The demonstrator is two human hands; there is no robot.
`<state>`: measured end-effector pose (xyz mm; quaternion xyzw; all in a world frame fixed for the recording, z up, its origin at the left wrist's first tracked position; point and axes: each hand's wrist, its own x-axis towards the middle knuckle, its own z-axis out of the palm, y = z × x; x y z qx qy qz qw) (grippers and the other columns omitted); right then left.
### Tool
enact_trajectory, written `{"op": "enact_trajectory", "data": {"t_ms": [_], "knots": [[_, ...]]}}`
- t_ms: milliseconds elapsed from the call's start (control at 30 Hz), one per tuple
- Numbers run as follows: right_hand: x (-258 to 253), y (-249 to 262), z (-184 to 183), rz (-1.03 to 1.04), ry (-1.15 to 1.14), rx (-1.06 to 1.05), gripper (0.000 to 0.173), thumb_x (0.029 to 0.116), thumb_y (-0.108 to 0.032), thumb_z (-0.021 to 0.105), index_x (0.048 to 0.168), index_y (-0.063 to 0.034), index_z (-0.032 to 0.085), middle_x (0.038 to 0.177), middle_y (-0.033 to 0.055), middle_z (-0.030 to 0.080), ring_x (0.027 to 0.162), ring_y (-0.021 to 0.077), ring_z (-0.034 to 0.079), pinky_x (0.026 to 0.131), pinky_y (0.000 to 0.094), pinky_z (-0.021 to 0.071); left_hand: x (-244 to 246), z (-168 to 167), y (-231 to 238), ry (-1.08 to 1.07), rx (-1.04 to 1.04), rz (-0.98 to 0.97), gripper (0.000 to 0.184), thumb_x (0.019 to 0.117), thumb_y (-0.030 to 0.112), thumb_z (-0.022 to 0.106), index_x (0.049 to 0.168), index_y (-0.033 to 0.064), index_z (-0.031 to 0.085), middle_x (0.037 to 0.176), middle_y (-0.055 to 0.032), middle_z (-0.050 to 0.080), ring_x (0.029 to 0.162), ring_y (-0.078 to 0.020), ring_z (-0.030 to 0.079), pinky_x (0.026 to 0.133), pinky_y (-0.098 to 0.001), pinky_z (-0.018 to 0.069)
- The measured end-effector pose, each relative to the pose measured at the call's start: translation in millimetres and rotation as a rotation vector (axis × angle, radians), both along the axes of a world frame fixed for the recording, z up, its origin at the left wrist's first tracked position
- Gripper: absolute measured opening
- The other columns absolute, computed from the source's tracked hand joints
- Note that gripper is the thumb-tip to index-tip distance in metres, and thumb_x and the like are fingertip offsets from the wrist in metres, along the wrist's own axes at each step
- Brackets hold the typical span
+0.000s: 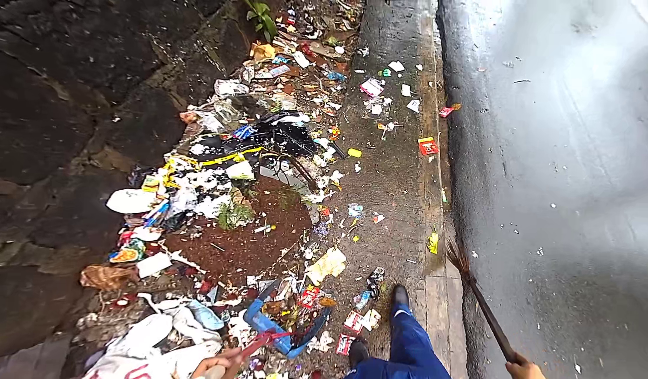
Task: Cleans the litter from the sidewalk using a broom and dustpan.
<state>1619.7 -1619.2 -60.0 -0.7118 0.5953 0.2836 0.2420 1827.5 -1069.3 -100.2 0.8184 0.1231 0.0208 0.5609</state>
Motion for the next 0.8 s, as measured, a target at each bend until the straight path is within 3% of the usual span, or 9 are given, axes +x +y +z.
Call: {"op": "enact_trajectory", "data": {"t_ms": [67, 133, 233, 300, 400, 467, 533, 700, 800], "knots": [[33.4, -2.2, -28.1, 0.049, 0.038, 0.069, 0.036, 0.099, -0.025, 0.062, 0.133, -0.0138, 0.069, 0.124, 0.0237, 0.07, 0.115, 0.0442, 0.066, 0.091, 0.0686, 0.0499, -1.0, -2.1, -6.0, -0.02, 0.011, -0.017, 0.012, 0.0839, -0.009, 0.059, 0.085, -0.0081, 0.048, 0.097, -0.0071, 0.068, 0.093, -0.0019, 0.065, 0.086, -0.0231, 0.0554], [67.8, 0.3, -36.1, 0.11, 0.039, 0.139, 0.039, 0.1002, -0.027, 0.062, 0.138, -0.0204, 0.067, 0.125, 0.0204, 0.071, 0.112, 0.0414, 0.069, 0.09, 0.0655, 0.0521, 1.9, -2.6, -13.6, -0.014, 0.011, 0.002, 0.012, 0.0834, -0.011, 0.06, 0.085, -0.01, 0.048, 0.096, -0.0095, 0.068, 0.094, -0.0052, 0.065, 0.087, -0.026, 0.0557], [79.2, -22.2, -28.8, 0.024, -0.112, 0.211, 0.047, 0.1022, -0.025, 0.064, 0.148, -0.0187, 0.058, 0.108, 0.0199, 0.07, 0.08, 0.0315, 0.065, 0.07, 0.0519, 0.0525, 10.2, 1.1, -23.6, 0.03, 0.019, 0.06, 0.012, 0.0836, -0.012, 0.06, 0.088, -0.0098, 0.049, 0.098, -0.0086, 0.068, 0.097, -0.0066, 0.066, 0.09, -0.0278, 0.0561], [77.4, -52.0, -8.9, -0.045, -0.227, 0.227, 0.049, 0.1027, -0.021, 0.064, 0.15, -0.014, 0.055, 0.094, 0.016, 0.066, 0.062, 0.0202, 0.055, 0.057, 0.04, 0.0474, 18.8, 3.1, -29.1, 0.065, 0.03, 0.087, 0.016, 0.0842, -0.012, 0.062, 0.093, -0.0176, 0.05, 0.102, -0.0171, 0.068, 0.102, -0.013, 0.066, 0.095, -0.0323, 0.055], [87.4, -104.1, 24.4, 0.029, -0.234, 0.207, 0.053, 0.1024, -0.021, 0.063, 0.153, -0.0118, 0.051, 0.112, 0.0221, 0.069, 0.075, 0.0264, 0.062, 0.066, 0.0469, 0.0516, 27.3, 9.6, -41.7, 0.12, 0.064, 0.158, 0.017, 0.0837, -0.012, 0.062, 0.092, -0.0173, 0.048, 0.102, -0.0169, 0.066, 0.101, -0.0093, 0.064, 0.093, -0.0287, 0.0542], [114.7, -129.5, 26.9, 0.198, -0.156, 0.157, 0.054, 0.1021, -0.025, 0.061, 0.154, -0.0137, 0.051, 0.122, 0.0256, 0.069, 0.093, 0.0387, 0.068, 0.079, 0.0602, 0.0532, 30.4, 7.8, -48.6, 0.151, 0.063, 0.209, 0.018, 0.0842, -0.012, 0.061, 0.095, -0.016, 0.047, 0.105, -0.0159, 0.065, 0.101, -0.0073, 0.062, 0.093, -0.0269, 0.0529], [163.8, -122.0, 13.6, 0.375, -0.026, 0.091, 0.054, 0.1018, -0.025, 0.057, 0.155, -0.0165, 0.05, 0.13, 0.0291, 0.066, 0.115, 0.0504, 0.065, 0.094, 0.0718, 0.0482, 28.5, 4.8, -55.6, 0.138, 0.085, 0.24, 0.018, 0.0839, -0.011, 0.061, 0.096, -0.0153, 0.049, 0.107, -0.0172, 0.065, 0.103, -0.0098, 0.063, 0.094, -0.0287, 0.0529], [250.9, -49.1, -26.3, 0.784, 0.136, 0.191, 0.055, 0.0995, -0.023, 0.059, 0.153, -0.0169, 0.05, 0.133, 0.0285, 0.065, 0.119, 0.0503, 0.064, 0.094, 0.0691, 0.0505, 24.8, 2.5, -79.6, 0.056, 0.147, 0.297, 0.019, 0.08, -0.009, 0.068, 0.093, -0.0147, 0.056, 0.103, -0.0185, 0.069, 0.099, -0.0146, 0.067, 0.091, -0.032, 0.0559], [287.6, -87.3, -13.1, 0.9, 0.033, 0.278, 0.052, 0.0995, -0.023, 0.064, 0.151, -0.0166, 0.055, 0.129, 0.0284, 0.067, 0.117, 0.0516, 0.065, 0.095, 0.0727, 0.0483, 25.0, 3.0, -92.3, 0.054, 0.098, 0.339, 0.025, 0.078, -0.004, 0.074, 0.095, -0.0109, 0.057, 0.104, -0.0155, 0.069, 0.101, -0.015, 0.067, 0.092, -0.032, 0.0562]]}}
